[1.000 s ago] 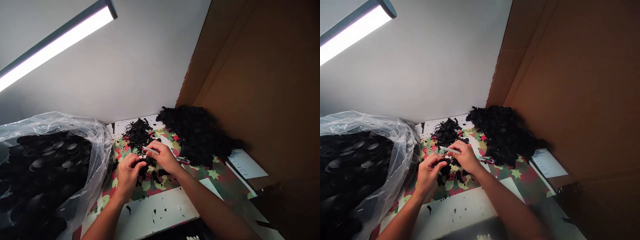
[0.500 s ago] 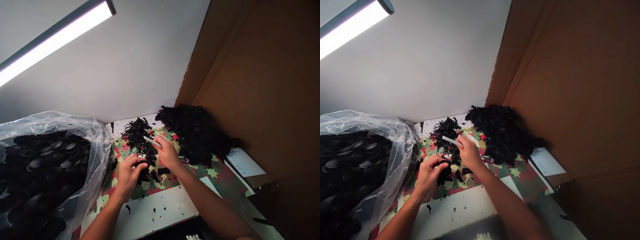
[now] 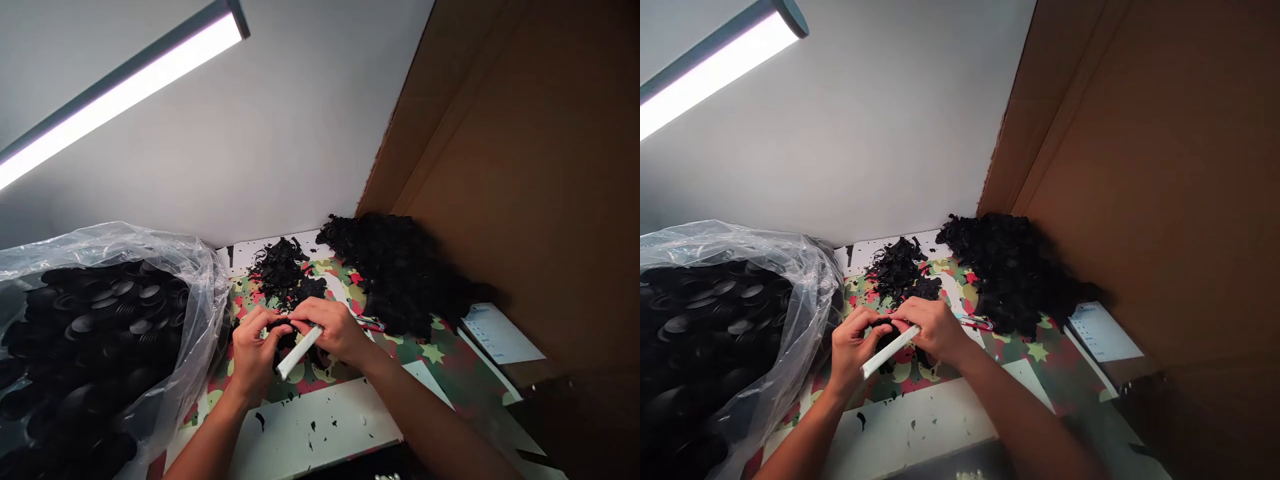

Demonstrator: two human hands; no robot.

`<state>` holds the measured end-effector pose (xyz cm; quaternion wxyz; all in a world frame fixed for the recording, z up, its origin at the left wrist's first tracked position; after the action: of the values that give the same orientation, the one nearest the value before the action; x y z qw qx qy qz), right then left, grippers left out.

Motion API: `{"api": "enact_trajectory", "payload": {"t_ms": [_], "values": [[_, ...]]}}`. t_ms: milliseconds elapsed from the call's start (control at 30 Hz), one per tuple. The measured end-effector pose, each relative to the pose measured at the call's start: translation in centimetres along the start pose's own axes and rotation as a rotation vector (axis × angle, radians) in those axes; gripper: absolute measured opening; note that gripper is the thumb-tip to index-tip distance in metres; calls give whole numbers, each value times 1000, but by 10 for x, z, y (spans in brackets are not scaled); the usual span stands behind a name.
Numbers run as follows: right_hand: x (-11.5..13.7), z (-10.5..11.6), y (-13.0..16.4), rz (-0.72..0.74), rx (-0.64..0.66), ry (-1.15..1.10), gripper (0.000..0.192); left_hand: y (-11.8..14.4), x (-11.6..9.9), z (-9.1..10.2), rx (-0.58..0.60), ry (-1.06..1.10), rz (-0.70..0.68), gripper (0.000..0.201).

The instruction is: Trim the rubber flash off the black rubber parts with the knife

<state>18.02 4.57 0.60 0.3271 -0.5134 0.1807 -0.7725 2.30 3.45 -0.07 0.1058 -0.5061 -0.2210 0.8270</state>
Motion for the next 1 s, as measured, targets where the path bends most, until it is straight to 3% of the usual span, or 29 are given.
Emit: {"api": "enact_trajectory", "payload": {"t_ms": [133,267,367,500,633,800,1000], "values": [[7,-5,3,99,47,199,23,1,-3,0,-28,-22,-41,14],[6,-12,3,41,39,253,24,1,-5,-1,-34,-18,-23,13],[-5,-8,0,-63,-36,182,20,0,-6,3,-55,31,0,11],[-41,16,0,-318,-232,30,14,0,-3,9,-91,138,25,15],[-67,21,4,-501,-278,-139,31,-1,4,10,-104,216,69,27],[-57,8,7,-528,-287,-293,29,-1,9,10,-121,290,107,31],[-36,12,8,-476,-357,-382,68,1,24,3,-96,421,249,40]]}}
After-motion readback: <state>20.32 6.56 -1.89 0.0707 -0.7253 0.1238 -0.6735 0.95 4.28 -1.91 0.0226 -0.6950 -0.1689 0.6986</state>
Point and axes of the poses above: each hand's wrist, its own y-axis away from the middle knuckle, its own z-axis out of the back of the hand, x = y × z, the point moved 7 cm from there along -y, towards the middle knuckle, and after that the axes turned 3 degrees about -x, right-handed, at the moved point
